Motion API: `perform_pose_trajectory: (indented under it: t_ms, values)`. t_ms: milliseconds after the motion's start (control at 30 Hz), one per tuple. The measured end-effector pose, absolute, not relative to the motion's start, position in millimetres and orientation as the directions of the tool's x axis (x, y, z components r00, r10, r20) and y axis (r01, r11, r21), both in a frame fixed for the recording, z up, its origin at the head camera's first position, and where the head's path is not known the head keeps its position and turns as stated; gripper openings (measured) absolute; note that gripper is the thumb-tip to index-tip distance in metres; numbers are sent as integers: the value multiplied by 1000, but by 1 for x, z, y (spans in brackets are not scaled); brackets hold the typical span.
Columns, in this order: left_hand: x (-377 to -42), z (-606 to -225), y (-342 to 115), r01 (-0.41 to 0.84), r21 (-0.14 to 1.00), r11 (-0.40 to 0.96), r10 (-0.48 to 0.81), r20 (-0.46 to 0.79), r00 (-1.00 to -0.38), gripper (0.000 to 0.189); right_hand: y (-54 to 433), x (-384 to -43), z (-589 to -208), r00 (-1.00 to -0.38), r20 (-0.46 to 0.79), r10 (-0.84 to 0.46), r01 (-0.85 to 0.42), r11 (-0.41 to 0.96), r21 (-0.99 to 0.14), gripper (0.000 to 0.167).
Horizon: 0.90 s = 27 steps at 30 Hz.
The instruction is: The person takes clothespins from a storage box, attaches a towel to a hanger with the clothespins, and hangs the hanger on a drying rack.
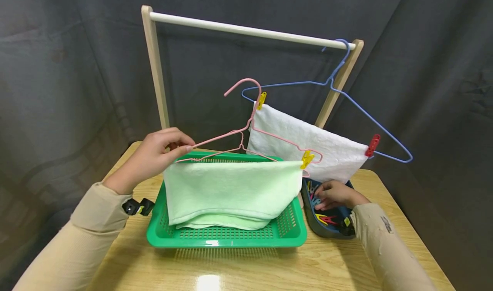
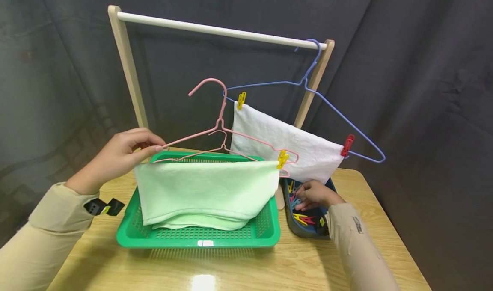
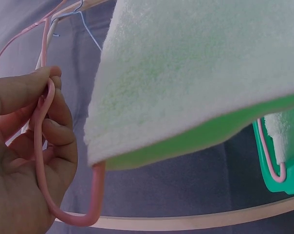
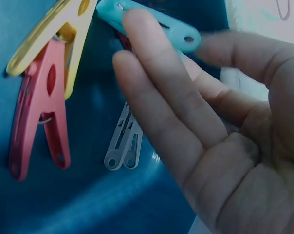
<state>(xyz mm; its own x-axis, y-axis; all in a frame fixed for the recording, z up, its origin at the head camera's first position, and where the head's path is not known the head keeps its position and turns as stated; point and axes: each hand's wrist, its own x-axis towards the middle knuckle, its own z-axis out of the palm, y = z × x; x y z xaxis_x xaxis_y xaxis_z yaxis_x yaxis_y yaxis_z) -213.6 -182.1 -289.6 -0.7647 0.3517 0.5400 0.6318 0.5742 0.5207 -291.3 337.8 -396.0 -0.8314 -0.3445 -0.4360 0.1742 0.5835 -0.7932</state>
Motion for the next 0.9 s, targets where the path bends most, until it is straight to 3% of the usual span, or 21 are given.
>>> perform_pose_trajectory:
  t_ms: [467,900]
  values:
    - [-213,-292,-182,643,516,566,348,557,-754,8,343,-290,-396,-824,-377,-423,99,547,-831,24]
    - [-213,-291,-182,646,511,568,350,560,-751,8,339,-288,-392,-831,-370,-416,31,629,-777,12]
